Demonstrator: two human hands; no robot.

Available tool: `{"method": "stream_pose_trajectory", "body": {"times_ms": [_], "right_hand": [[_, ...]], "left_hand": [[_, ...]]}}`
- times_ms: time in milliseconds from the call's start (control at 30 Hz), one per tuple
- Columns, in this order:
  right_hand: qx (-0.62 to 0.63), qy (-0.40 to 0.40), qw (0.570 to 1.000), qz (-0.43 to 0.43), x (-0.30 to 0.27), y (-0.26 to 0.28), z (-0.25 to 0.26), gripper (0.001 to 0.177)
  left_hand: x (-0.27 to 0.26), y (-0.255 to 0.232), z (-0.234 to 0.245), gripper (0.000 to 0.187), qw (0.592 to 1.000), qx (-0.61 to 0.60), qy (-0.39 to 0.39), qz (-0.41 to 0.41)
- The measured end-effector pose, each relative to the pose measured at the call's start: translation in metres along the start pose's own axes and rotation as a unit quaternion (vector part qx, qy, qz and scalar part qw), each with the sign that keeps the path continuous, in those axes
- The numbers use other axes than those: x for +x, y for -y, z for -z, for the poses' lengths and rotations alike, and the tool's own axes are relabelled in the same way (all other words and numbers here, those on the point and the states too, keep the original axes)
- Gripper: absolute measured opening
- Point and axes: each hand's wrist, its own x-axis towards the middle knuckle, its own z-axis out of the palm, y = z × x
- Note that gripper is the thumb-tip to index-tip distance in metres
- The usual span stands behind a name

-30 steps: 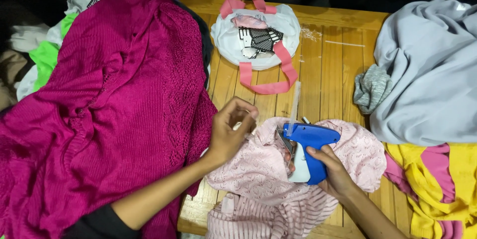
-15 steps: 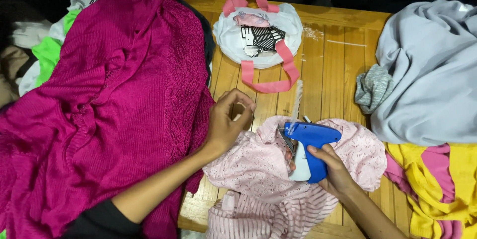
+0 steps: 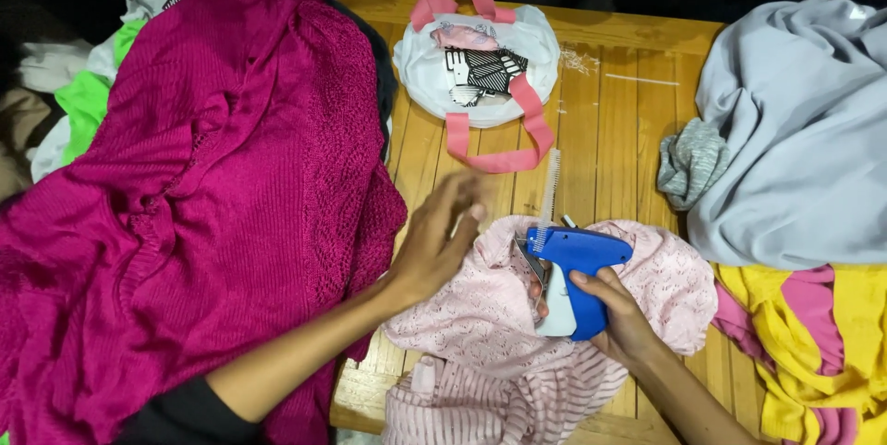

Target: Using a tagging gun to attach price or brand labels to various items of clothing on a wooden table.

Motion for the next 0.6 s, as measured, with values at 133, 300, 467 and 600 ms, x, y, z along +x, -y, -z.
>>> {"method": "stream_pose_trajectory", "body": {"times_ms": [133, 300, 467, 600], "right_hand": [[-0.006, 0.015, 1.000, -0.006, -0.002, 0.004, -0.005, 0.053], [-0.003, -0.037, 0.999, -0.016, 0.000, 0.001, 0.000, 0.051], [-0.011, -0.071, 0.997, -0.019, 0.001, -0.001, 0.004, 0.052], [-0.002, -0.042, 0.999, -0.006, 0.000, 0.001, -0.001, 0.049]], "left_hand": [[-0.007, 0.010, -0.014, 0.035, 0.997, -0.065, 0.022, -0.019], [-0.008, 0.012, -0.016, 0.033, 0.981, -0.191, 0.007, 0.030], [-0.006, 0.023, -0.019, 0.018, 0.969, -0.245, 0.002, 0.000], [-0.007, 0.029, -0.020, 0.009, 0.970, -0.242, 0.000, -0.024]]}}
